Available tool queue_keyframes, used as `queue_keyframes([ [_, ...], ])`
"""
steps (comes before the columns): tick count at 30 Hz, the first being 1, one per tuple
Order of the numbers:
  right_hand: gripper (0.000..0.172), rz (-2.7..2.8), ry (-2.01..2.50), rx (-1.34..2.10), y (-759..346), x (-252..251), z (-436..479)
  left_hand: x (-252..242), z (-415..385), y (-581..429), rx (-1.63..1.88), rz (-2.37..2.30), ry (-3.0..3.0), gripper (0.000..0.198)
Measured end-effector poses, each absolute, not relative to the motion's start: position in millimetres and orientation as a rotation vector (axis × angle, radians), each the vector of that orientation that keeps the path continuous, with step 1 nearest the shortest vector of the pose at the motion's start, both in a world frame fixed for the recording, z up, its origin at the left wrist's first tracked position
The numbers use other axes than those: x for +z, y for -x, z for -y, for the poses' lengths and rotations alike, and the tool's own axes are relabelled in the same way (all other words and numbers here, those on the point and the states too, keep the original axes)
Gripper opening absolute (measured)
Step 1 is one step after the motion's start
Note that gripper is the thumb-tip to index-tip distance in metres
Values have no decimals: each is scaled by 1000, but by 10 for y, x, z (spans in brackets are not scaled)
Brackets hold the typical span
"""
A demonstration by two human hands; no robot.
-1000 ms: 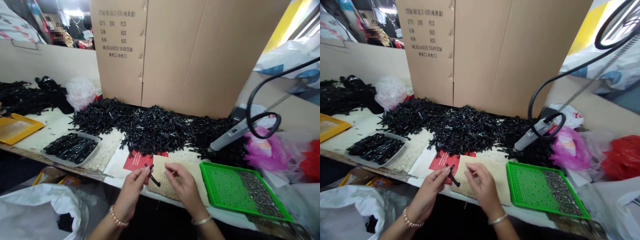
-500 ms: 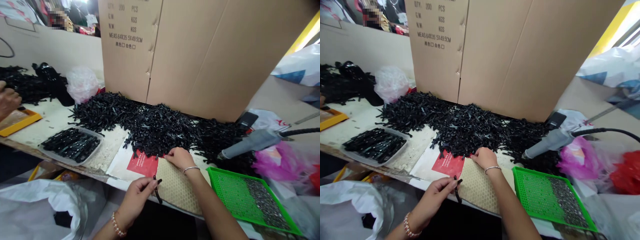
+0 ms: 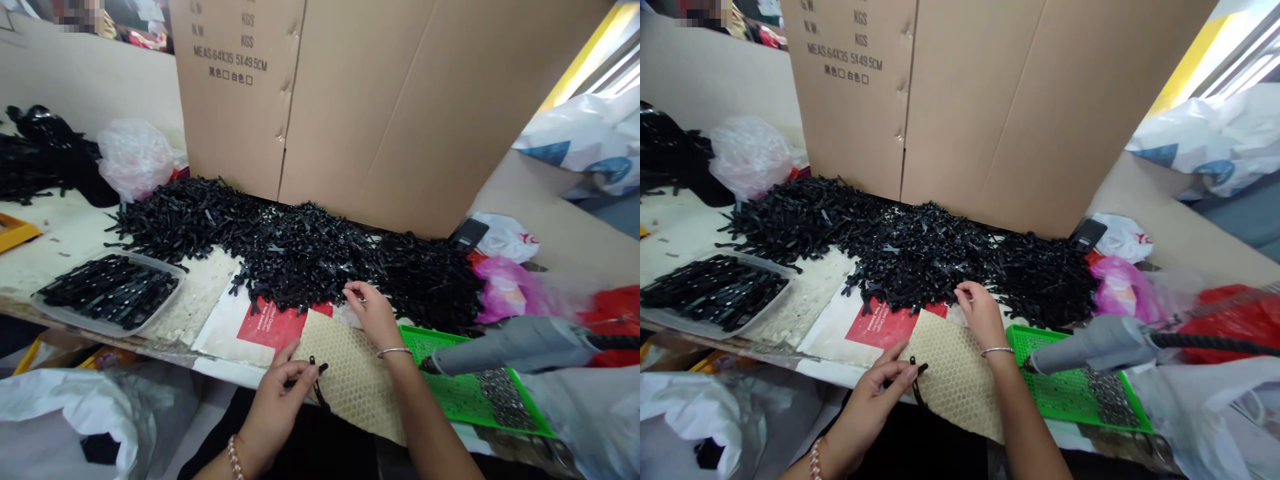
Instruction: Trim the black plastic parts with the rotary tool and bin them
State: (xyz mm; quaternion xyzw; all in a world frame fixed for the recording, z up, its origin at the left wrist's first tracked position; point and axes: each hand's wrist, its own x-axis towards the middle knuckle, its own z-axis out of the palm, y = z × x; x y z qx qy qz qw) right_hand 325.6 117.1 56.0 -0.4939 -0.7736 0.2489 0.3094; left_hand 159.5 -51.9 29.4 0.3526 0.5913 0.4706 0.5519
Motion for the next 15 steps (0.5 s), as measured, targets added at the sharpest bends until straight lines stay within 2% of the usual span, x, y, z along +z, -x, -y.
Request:
queue_keyframes([
  [4,30,1650,1162,1076,-3411,620,-707,279,524,-1596,1092,-1426,-790,39],
  [7,23,1498,1070,1424,-3576,509,-13,342,524,-1584,1088,-1454,-772,45],
  [11,15,1630,880,1435,-3783,194,731,452,537,-1576,1069,-1481,-725,47],
  [15,14,1517,980,1382,-3889,10,832,496,558,-1580,1057,-1503,-674,48],
])
